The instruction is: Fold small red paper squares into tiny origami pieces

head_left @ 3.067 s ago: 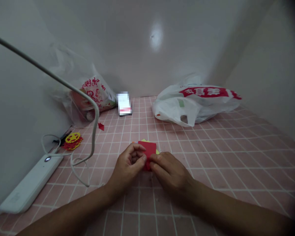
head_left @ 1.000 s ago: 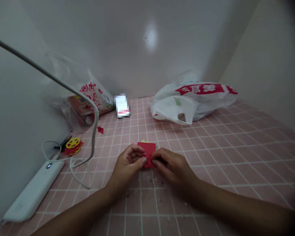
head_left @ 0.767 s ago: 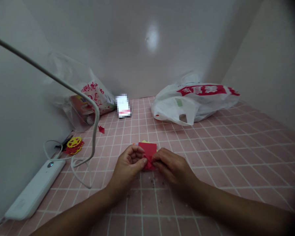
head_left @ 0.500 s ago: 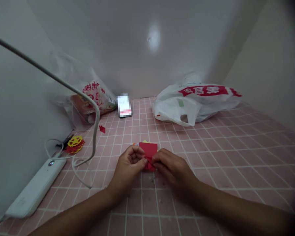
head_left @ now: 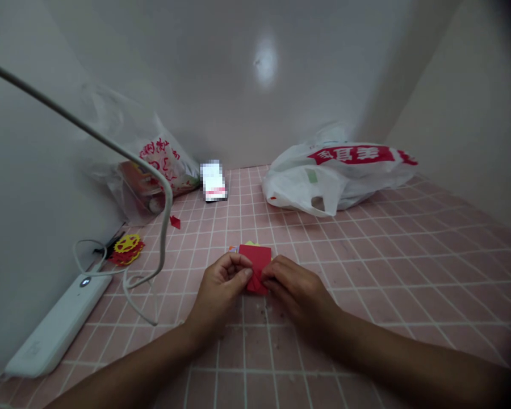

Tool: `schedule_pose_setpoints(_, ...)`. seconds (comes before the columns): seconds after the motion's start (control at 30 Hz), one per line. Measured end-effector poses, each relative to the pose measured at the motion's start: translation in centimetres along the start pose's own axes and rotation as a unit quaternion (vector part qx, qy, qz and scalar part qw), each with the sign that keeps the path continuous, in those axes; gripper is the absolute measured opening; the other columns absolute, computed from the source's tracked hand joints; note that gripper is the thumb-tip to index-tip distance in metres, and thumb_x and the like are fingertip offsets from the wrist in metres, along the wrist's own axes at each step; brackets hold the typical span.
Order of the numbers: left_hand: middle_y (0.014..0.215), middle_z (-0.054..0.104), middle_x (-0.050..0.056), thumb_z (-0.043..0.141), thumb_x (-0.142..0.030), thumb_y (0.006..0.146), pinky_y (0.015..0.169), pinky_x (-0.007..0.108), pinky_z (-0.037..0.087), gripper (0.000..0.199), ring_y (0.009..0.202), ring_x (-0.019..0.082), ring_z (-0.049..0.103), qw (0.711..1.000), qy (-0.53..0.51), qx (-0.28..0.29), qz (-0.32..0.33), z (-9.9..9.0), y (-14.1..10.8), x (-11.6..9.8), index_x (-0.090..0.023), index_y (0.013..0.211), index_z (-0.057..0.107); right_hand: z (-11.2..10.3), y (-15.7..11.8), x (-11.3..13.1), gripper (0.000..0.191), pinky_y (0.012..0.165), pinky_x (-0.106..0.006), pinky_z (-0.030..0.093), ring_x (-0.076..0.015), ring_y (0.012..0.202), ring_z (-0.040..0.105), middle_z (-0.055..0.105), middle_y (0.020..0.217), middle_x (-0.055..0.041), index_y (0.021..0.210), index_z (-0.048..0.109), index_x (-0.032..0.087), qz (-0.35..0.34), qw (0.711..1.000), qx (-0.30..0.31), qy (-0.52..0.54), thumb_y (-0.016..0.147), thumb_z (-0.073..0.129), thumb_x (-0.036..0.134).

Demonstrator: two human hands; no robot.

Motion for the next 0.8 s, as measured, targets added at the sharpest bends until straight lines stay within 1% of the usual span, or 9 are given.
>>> schedule_pose_setpoints(0.17,0.075,0.065,0.001,0.075,-0.027,0.071,0.065,0.025,0.047,0.018,0.067,0.012,0.059,1.000,0.010,-0.004,0.001,0.1,0.2,-0.2,-0.015,0.081,0.065,-0.1,0.0,0.2,0.018,0.066,-0.029,0.044,-0.0170,0.073,0.054,0.056,0.079,-0.0026,0.084,0.051,0.022,0.009,1.000,0.007,0.001,0.095,0.044,0.009)
schedule_pose_setpoints(0.37,0.072,0.062,-0.002,0.075,-0.021,0.070,0.060,0.021,0.046,0.016,0.063,0.010,0.058,0.999,0.028,-0.027,0.032,0.2,0.1,-0.5,-0.016,0.078,0.062,-0.1,0.1,0.3,0.018,0.067,-0.030,0.045,-0.0173,0.074,0.054,0.057,0.080,-0.0035,0.083,0.052,0.021,0.000,1.000,0.006,0.022,0.094,0.044,0.011)
schedule_pose_setpoints(0.43,0.072,0.061,-0.002,0.073,-0.018,0.071,0.060,0.020,0.046,0.014,0.064,0.010,0.057,0.997,0.049,-0.027,0.060,0.3,-0.1,-0.7,-0.016,0.077,0.060,-0.1,0.1,0.2,0.015,0.067,-0.030,0.045,-0.0169,0.074,0.055,0.058,0.080,-0.0031,0.081,0.053,0.021,0.039,0.997,-0.001,0.064,0.093,0.048,0.013)
schedule_pose_setpoints(0.47,0.072,0.060,-0.003,0.072,-0.017,0.072,0.060,0.020,0.046,0.012,0.064,0.010,0.057,0.995,0.064,-0.027,0.076,0.3,-0.3,-0.8,-0.016,0.077,0.060,-0.1,0.1,0.2,0.011,0.064,-0.030,0.046,-0.0163,0.071,0.056,0.058,0.078,-0.0022,0.084,0.053,0.021,0.084,0.991,-0.006,0.108,0.093,0.050,0.016)
schedule_pose_setpoints(0.5,0.072,0.060,-0.003,0.070,-0.017,0.074,0.060,0.020,0.046,0.011,0.064,0.010,0.057,0.992,0.080,-0.027,0.092,0.3,-0.4,-0.8,-0.017,0.077,0.060,0.0,0.0,0.0,0.007,0.060,-0.028,0.046,-0.0154,0.066,0.056,0.058,0.074,-0.0009,0.088,0.053,0.021,0.142,0.976,-0.009,0.165,0.094,0.050,0.021)
schedule_pose_setpoints(0.53,0.073,0.059,-0.003,0.069,-0.017,0.076,0.061,0.020,0.046,0.010,0.065,0.010,0.056,0.989,0.098,-0.026,0.107,0.3,-0.6,-0.9,-0.017,0.078,0.060,0.1,-0.1,-0.1,0.006,0.054,-0.026,0.045,-0.0142,0.059,0.055,0.058,0.069,0.0008,0.092,0.052,0.022,0.205,0.951,-0.009,0.230,0.095,0.049,0.026)
schedule_pose_setpoints(0.6,0.072,0.059,-0.003,0.067,-0.016,0.079,0.061,0.020,0.046,0.008,0.064,0.010,0.056,0.982,0.132,-0.024,0.133,0.4,-0.8,-0.9,-0.018,0.079,0.059,0.5,-0.2,-0.3,0.017,0.045,-0.023,0.041,-0.0125,0.047,0.053,0.056,0.059,0.0036,0.096,0.051,0.021,0.294,0.892,0.006,0.343,0.097,0.046,0.037)
schedule_pose_setpoints(0.67,0.072,0.059,-0.003,0.066,-0.016,0.081,0.060,0.020,0.046,0.007,0.064,0.010,0.056,0.977,0.155,-0.019,0.147,0.4,-1.0,-0.8,-0.018,0.079,0.059,0.7,-0.2,-0.4,0.024,0.041,-0.021,0.036,-0.0102,0.041,0.049,0.055,0.052,0.0041,0.086,0.053,0.019,0.329,0.861,0.030,0.387,0.094,0.050,0.042)
schedule_pose_setpoints(0.8,0.072,0.058,-0.003,0.066,-0.016,0.081,0.060,0.020,0.045,0.008,0.064,0.011,0.056,0.972,0.175,-0.010,0.154,0.4,-1.0,-0.8,-0.019,0.078,0.059,0.9,-0.2,-0.6,0.027,0.039,-0.019,0.030,-0.0068,0.036,0.042,0.053,0.046,0.0052,0.072,0.053,0.018,0.357,0.840,0.054,0.405,0.086,0.060,0.040)
Point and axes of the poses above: each hand's wrist, its own y-axis towards the middle knuckle, its own z-axis out of the palm, x = y × z, the point moved 1 cm from there along y, towards the middle knuckle
